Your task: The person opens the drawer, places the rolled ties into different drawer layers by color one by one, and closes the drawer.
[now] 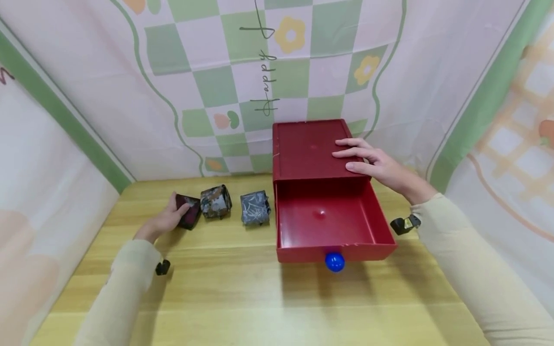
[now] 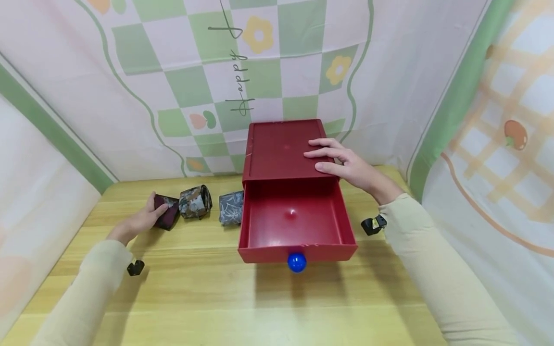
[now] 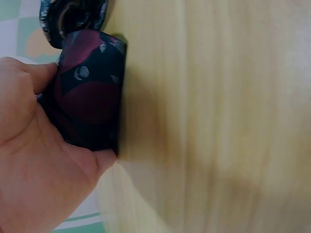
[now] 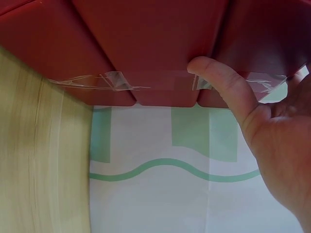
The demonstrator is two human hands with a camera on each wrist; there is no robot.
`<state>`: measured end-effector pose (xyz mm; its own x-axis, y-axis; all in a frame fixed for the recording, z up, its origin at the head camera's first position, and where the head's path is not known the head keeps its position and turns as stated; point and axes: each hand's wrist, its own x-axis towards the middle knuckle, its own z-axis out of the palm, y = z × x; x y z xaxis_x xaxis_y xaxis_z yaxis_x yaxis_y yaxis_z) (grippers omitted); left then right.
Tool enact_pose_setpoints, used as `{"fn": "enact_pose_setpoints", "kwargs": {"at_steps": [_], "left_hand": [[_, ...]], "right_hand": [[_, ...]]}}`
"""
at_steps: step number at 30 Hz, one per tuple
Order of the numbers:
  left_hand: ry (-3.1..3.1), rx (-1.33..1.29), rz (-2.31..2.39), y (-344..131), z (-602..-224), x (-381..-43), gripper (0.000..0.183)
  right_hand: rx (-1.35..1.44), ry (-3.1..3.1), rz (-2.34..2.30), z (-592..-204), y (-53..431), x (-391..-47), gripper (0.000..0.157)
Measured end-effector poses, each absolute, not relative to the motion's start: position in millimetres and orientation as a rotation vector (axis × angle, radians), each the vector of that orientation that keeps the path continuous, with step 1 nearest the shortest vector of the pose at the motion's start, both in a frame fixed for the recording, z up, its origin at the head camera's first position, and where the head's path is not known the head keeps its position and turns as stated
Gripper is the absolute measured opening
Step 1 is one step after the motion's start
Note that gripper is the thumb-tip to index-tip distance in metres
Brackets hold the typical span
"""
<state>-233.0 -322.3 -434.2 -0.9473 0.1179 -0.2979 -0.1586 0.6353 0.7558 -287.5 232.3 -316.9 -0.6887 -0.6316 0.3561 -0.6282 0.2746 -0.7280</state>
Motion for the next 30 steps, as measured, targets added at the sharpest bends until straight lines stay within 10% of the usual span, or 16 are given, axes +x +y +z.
{"fn": "enact_pose_setpoints", "kwargs": {"at_steps": [30], "left_hand": [[2.683,0.032,1.384,-325.5,-456.0,-225.0,0.079]], "right_hand": [[-1.200,2.497,-1.404,-315.3,233.8,-286.0,0.036]]}}
